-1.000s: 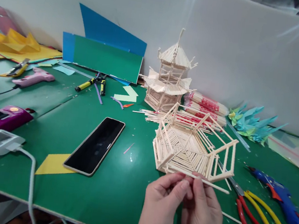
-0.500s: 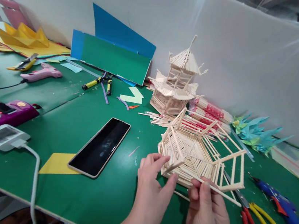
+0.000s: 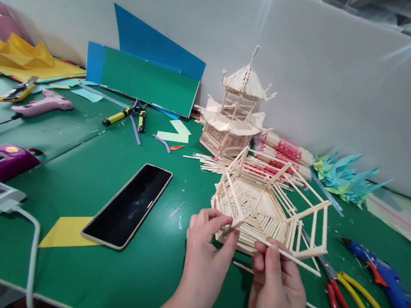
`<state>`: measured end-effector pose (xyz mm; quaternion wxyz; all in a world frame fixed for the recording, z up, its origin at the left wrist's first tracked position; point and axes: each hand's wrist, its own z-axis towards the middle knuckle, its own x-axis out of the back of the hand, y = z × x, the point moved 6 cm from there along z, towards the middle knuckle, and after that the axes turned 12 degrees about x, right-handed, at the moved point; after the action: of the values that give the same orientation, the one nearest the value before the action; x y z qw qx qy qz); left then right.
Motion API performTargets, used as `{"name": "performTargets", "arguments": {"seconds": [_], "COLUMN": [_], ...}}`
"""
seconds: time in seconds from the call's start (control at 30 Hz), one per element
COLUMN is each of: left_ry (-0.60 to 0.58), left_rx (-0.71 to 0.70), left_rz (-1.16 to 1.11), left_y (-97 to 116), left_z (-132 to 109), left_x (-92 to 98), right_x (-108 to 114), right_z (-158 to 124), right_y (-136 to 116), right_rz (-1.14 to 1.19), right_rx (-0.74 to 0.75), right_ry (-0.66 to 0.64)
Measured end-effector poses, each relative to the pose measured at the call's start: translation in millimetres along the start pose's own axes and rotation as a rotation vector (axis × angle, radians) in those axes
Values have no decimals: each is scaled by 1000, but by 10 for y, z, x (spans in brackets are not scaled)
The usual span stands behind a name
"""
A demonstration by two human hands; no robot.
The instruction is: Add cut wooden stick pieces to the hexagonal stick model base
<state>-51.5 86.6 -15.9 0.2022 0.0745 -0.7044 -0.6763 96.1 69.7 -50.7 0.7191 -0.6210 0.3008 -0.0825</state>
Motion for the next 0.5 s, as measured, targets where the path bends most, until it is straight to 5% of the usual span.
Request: {"name": "performTargets", "arguments": {"seconds": [0.5], "left_ry": [15], "left_rx": [-23], "left_rz": [-21], "left_y": [-15], "left_z": [-16], "left_x": [10], "right_x": [21], "right_z": [9], "right_y": [29], "right_rz": [-50], "right_rx": [23], "right_ry": [-48]}}
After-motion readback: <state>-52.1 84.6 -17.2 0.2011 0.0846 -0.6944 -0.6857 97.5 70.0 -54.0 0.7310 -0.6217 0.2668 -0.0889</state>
